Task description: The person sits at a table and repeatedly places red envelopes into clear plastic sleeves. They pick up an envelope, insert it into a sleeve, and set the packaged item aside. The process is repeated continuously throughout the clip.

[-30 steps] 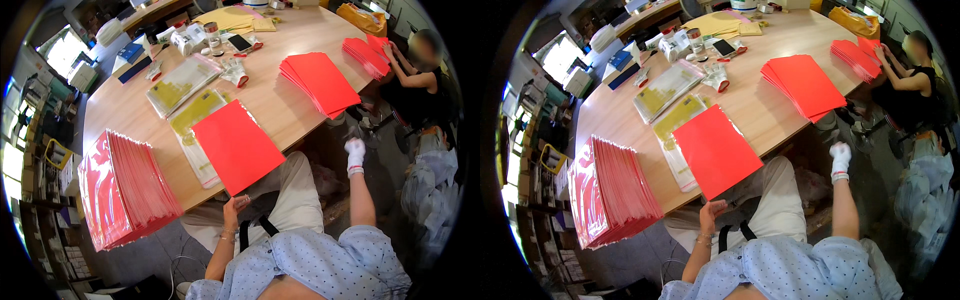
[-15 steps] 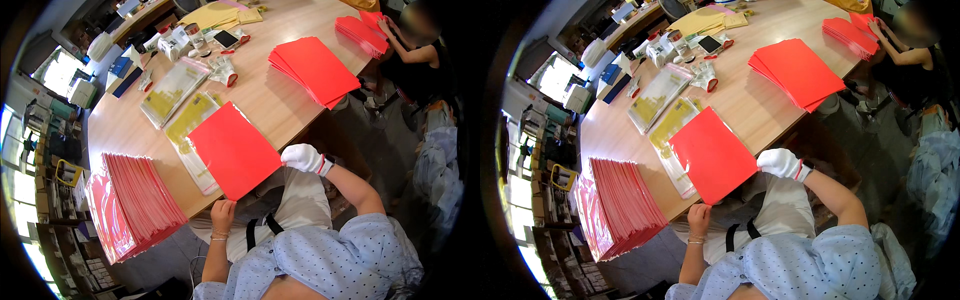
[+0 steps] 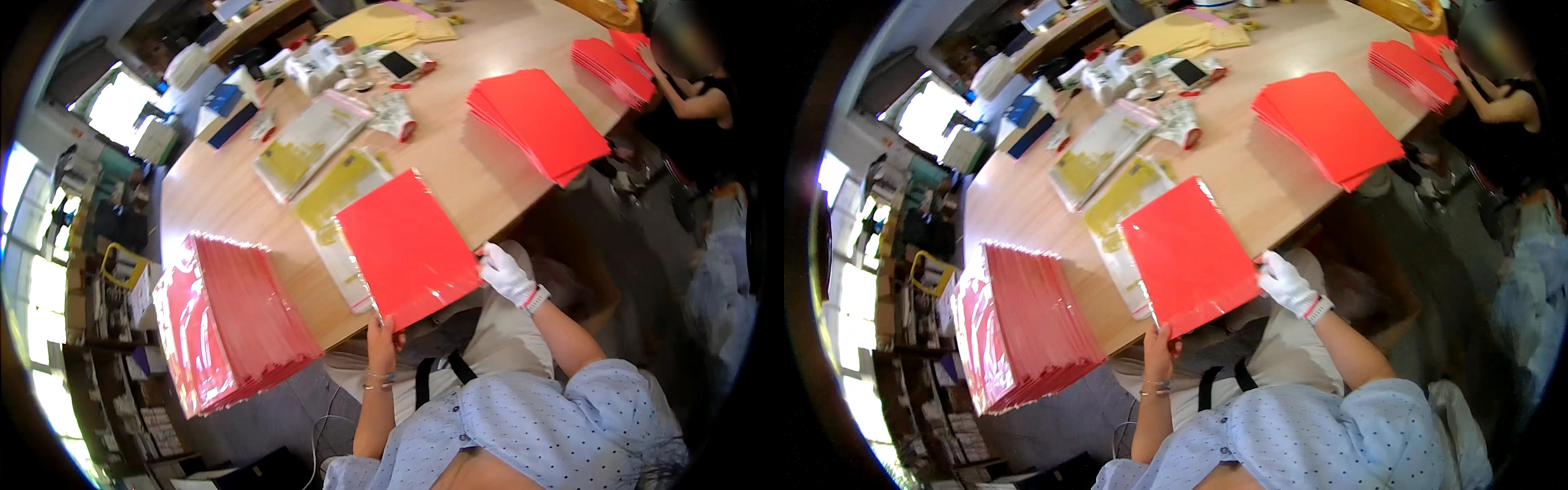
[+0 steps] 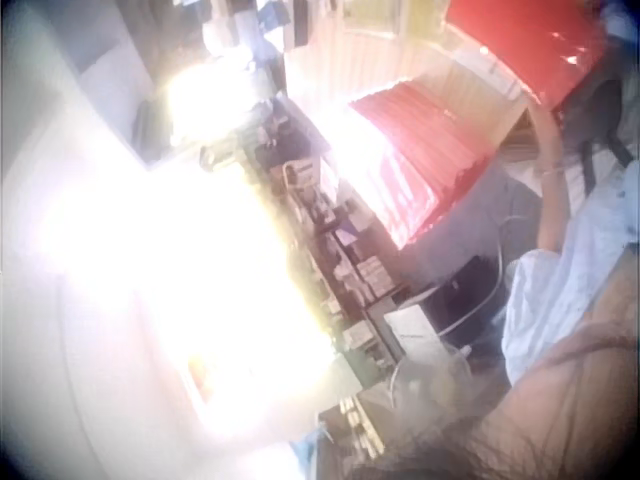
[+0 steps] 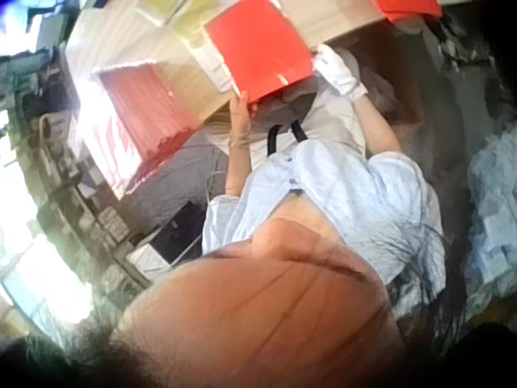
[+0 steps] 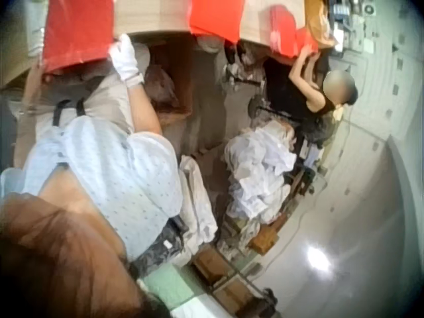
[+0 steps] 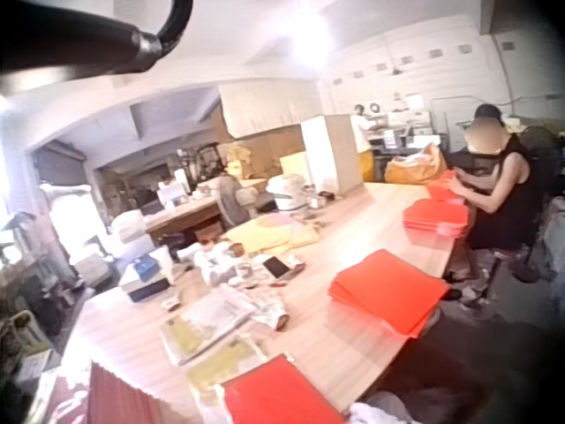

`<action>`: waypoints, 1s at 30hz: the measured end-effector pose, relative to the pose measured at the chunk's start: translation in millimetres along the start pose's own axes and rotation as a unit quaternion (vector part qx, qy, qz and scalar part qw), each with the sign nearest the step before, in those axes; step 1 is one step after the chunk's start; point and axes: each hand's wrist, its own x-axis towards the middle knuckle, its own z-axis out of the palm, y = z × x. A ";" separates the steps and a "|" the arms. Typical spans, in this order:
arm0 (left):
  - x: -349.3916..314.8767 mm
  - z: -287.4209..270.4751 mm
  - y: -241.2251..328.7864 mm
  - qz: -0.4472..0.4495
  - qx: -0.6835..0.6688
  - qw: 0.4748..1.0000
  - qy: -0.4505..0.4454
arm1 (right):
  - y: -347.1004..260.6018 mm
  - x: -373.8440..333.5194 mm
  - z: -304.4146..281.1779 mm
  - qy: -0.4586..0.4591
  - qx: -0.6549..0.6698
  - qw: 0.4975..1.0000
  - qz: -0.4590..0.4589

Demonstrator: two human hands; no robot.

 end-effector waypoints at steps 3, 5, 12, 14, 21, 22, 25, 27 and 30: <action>-30.6 0.5 49.7 0.120 0.143 0.982 -0.016 | -12.2 -16.0 17.3 -0.091 0.063 0.994 0.020; -62.3 -5.6 88.8 0.197 0.194 0.961 0.005 | -19.2 -17.6 41.2 -0.135 0.055 0.989 0.037; -172.9 -138.1 198.5 0.401 0.288 0.808 0.321 | -172.1 -2.9 209.8 -0.291 0.114 0.937 -0.155; -177.1 -178.0 226.1 0.401 0.224 0.802 0.381 | -192.8 6.5 266.4 -0.361 0.115 0.914 -0.143; -142.9 -324.2 175.8 0.371 0.183 0.823 0.389 | -225.2 -0.8 324.7 -0.387 -0.087 0.874 -0.280; -142.1 -330.7 179.3 0.376 0.246 0.800 0.398 | -215.8 -0.2 321.4 -0.361 -0.069 0.883 -0.293; -133.6 -312.6 181.3 0.386 0.269 0.800 0.372 | -166.8 13.4 279.4 -0.405 0.164 0.875 -0.209; -136.4 -322.3 168.9 0.440 0.187 0.743 0.468 | -147.0 13.5 211.3 -0.306 0.132 0.916 -0.224; -150.9 -264.8 182.0 0.575 0.225 0.476 0.626 | -108.6 39.4 74.5 -0.062 -0.249 0.880 -0.401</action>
